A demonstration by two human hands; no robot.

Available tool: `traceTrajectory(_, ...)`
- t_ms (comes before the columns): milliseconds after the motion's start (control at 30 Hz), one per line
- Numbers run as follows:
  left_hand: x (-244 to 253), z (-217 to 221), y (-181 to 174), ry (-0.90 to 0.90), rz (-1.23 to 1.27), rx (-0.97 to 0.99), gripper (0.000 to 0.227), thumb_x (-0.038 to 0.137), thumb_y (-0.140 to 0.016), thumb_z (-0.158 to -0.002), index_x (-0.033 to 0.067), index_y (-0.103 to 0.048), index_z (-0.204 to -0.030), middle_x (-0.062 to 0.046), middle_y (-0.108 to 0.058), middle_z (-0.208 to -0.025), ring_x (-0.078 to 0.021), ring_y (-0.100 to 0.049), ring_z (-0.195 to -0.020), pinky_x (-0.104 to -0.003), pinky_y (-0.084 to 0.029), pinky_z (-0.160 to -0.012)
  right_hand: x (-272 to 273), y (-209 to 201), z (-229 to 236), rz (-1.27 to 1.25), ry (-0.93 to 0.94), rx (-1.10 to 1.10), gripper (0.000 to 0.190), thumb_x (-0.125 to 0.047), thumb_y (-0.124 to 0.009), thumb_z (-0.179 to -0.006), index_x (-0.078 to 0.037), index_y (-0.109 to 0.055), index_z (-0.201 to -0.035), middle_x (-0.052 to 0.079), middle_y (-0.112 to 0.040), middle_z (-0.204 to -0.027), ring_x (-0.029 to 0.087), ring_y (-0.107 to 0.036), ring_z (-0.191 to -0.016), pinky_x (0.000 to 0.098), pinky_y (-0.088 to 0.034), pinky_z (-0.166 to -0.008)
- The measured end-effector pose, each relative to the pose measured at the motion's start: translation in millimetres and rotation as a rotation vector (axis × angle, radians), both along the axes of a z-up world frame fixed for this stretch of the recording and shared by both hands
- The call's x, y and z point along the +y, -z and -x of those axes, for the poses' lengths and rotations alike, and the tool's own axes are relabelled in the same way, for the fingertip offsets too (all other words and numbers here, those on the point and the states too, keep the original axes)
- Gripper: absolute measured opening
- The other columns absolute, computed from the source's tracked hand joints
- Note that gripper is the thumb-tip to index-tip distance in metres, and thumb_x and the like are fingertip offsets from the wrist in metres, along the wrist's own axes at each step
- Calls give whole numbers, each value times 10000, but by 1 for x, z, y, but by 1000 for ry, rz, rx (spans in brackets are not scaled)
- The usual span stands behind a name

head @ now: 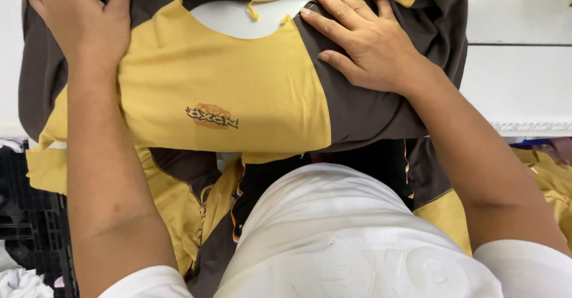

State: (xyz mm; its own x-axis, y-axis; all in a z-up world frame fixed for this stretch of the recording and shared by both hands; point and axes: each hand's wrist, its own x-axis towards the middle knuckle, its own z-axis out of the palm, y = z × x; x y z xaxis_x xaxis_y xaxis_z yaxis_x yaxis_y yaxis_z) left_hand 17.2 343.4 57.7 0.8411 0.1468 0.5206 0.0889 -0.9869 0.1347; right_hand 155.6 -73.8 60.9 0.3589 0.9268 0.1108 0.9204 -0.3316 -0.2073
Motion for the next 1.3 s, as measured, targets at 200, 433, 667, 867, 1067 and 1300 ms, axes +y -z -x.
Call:
traceTrajectory(200,0,-1,-1,-40,12,1,524,173,-946,-954,-30,-654,-1340,-280,-535,-1309,-514,-449,-1141,-656,-355,-903,0,0,0,-9,-7,-26,587,-411,-443,-1115,-151,-389,-1638,155,-371,-1666,331,-377,-1502,665,-317,-1069)
traceTrajectory(433,-193,24,-29,445,413,-71,293,46,-670,-978,-13,-580,-1250,-153,-612,-1243,-366,-565,-1172,-483,-341,-1078,1,-5,3,38,-9,-21,638,-482,-426,-1093,-159,-380,-1641,159,-368,-1668,351,-391,-1493,669,-344,-1035)
traceTrajectory(667,-219,51,-3,637,-78,-42,285,202,-531,-1084,53,-711,-1246,-99,-676,-1204,-292,-659,-1154,-476,-516,-1062,0,-19,-4,74,-91,121,951,-598,-618,-875,-120,-340,-1648,202,-255,-1699,402,-284,-1543,725,-281,-1062)
traceTrajectory(867,-224,49,-1,602,-69,-2,379,312,-476,-1095,59,-675,-1295,-92,-649,-1156,-271,-648,-1111,-464,-500,-1070,0,-19,-4,59,-100,126,951,-596,-623,-865,-119,-357,-1643,205,-262,-1698,416,-300,-1538,713,-256,-1073)
traceTrajectory(1067,-227,49,2,514,-211,15,475,433,-398,-1121,128,-652,-1381,-45,-607,-1171,-235,-625,-1094,-451,-505,-1056,1,-20,-3,45,-97,126,925,-641,-571,-903,-122,-365,-1641,196,-273,-1697,408,-302,-1540,723,-281,-1063)
traceTrajectory(1300,-228,50,-6,576,72,94,377,416,-570,-1060,148,-686,-1298,-89,-635,-1165,-301,-614,-1119,-518,-461,-1067,1,-19,-3,38,-86,124,923,-601,-632,-882,-133,-377,-1635,182,-273,-1697,380,-288,-1547,728,-298,-1048)
